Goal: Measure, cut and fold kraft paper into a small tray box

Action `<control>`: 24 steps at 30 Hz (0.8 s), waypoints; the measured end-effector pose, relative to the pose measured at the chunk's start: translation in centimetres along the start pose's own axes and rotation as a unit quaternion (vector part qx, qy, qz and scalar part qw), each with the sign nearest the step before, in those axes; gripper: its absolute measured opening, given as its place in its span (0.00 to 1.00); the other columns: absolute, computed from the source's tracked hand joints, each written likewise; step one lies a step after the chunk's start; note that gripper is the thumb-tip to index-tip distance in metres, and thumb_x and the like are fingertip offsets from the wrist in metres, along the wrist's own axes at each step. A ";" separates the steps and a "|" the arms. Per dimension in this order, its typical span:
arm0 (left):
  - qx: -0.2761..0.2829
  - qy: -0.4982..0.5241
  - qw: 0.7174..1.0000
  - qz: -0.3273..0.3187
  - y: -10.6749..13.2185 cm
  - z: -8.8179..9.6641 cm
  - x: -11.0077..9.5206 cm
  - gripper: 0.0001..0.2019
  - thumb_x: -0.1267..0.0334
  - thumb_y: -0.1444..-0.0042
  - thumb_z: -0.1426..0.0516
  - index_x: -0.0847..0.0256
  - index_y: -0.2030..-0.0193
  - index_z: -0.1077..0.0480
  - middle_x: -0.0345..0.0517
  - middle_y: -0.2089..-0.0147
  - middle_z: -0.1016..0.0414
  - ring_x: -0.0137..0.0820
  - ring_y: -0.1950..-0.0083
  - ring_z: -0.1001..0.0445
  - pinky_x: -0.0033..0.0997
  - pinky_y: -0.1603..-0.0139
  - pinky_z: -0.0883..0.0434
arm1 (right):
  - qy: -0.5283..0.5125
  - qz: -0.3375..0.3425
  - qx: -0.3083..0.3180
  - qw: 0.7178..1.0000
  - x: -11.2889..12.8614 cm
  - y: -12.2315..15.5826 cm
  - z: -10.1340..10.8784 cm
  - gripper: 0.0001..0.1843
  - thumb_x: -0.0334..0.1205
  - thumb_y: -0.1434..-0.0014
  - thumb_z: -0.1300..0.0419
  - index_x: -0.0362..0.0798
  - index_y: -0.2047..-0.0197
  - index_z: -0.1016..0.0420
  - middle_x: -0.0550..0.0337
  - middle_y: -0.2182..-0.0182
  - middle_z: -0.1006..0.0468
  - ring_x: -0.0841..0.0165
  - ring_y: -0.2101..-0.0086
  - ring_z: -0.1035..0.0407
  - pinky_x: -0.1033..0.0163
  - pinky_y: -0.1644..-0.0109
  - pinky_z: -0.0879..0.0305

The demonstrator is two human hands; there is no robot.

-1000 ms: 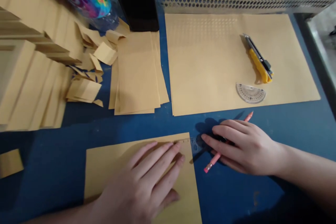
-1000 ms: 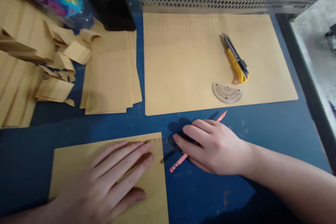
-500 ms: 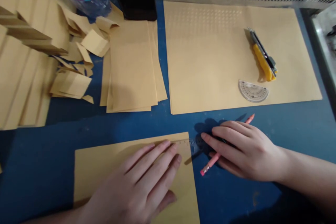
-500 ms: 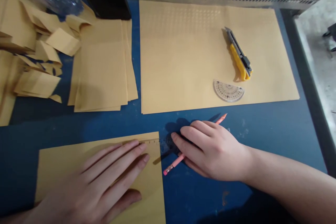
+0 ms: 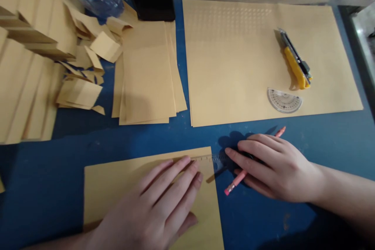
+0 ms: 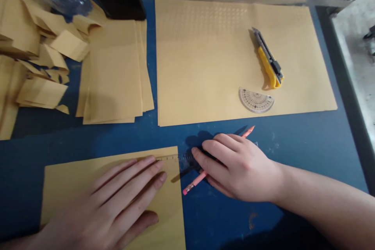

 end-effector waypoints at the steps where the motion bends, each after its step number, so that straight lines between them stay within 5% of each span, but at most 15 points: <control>1: -0.001 0.000 1.000 -0.001 0.1 0.0 0.0 0.19 0.59 0.25 0.46 0.72 0.38 0.25 0.61 0.34 0.24 0.51 0.28 0.32 0.51 0.21 0.46 | 0.002 0.001 -0.001 1.000 0.1 0.0 0.0 0.16 0.38 0.29 0.41 0.38 0.43 0.23 0.48 0.58 0.20 0.60 0.63 0.28 0.55 0.65 0.26; 24: 0.012 -0.011 1.000 -0.024 0.4 0.2 -0.8 0.17 0.64 0.26 0.44 0.72 0.38 0.25 0.62 0.34 0.24 0.53 0.30 0.29 0.55 0.25 0.40 | 0.014 0.012 0.002 1.000 1.0 0.5 -0.1 0.16 0.37 0.27 0.44 0.38 0.44 0.22 0.50 0.59 0.20 0.63 0.63 0.27 0.58 0.61 0.27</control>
Point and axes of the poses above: each hand's wrist, its own y-axis away from the middle knuckle, its own z-axis out of the back of the hand, x = y × z, the point moved 10 cm from there along -y, towards the middle knuckle
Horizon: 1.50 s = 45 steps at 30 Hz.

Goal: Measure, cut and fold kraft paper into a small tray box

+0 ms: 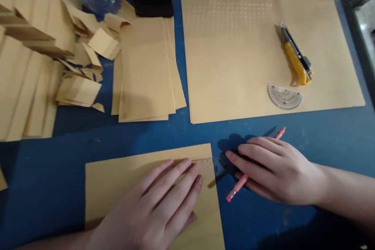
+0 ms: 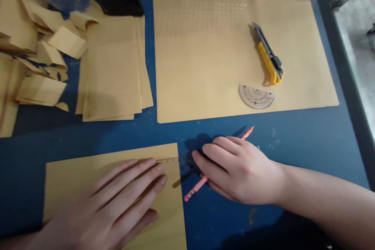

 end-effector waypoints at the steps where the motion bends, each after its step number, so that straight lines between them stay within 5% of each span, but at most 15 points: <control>1: -0.002 -0.001 1.000 -0.002 0.0 0.1 0.0 0.17 0.64 0.26 0.44 0.72 0.38 0.25 0.62 0.34 0.24 0.53 0.30 0.29 0.55 0.25 0.40 | -0.001 0.000 0.000 1.000 0.0 0.0 0.0 0.16 0.37 0.27 0.44 0.38 0.44 0.22 0.50 0.59 0.20 0.63 0.63 0.27 0.58 0.61 0.27; 45: 0.000 0.000 1.000 -0.010 0.1 0.4 -0.1 0.15 0.67 0.26 0.45 0.70 0.38 0.25 0.59 0.35 0.23 0.52 0.30 0.28 0.55 0.25 0.38 | 0.000 0.017 -0.005 1.000 0.2 0.1 0.1 0.15 0.36 0.28 0.42 0.35 0.45 0.21 0.50 0.59 0.18 0.61 0.61 0.26 0.56 0.59 0.26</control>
Point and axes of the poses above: each hand's wrist, its own y-axis away from the middle knuckle, its own z-axis out of the back of the hand, x = y × z, the point moved 10 cm from there along -y, towards the middle knuckle
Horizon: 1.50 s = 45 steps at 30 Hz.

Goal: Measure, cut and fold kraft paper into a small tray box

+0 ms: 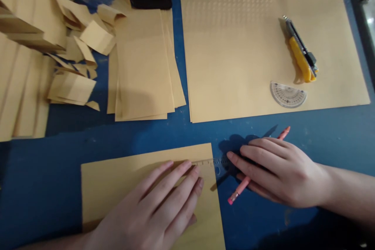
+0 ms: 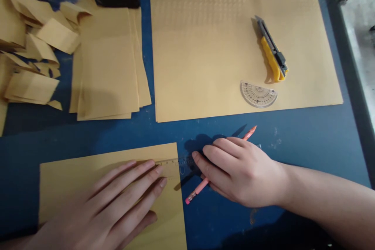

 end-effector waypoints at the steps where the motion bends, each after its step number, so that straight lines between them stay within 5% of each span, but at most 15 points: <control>1: 0.002 -0.002 1.000 -0.001 0.0 0.0 0.0 0.16 0.67 0.26 0.45 0.70 0.38 0.25 0.58 0.35 0.23 0.52 0.30 0.28 0.55 0.25 0.38 | 0.001 0.000 -0.001 1.000 0.0 0.0 0.1 0.15 0.36 0.28 0.42 0.35 0.45 0.21 0.50 0.59 0.18 0.61 0.61 0.26 0.56 0.59 0.26; 45: 0.012 -0.007 1.000 -0.002 0.4 -0.1 -0.3 0.17 0.65 0.27 0.43 0.72 0.36 0.26 0.63 0.32 0.26 0.54 0.27 0.33 0.55 0.23 0.42 | -0.005 -0.007 -0.004 1.000 0.0 -0.1 0.1 0.14 0.33 0.29 0.41 0.34 0.46 0.21 0.48 0.60 0.18 0.60 0.63 0.25 0.55 0.61 0.26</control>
Point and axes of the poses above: each hand's wrist, its own y-axis away from the middle knuckle, its own z-axis out of the back of the hand, x = y × z, the point moved 10 cm from there along -y, towards the middle knuckle
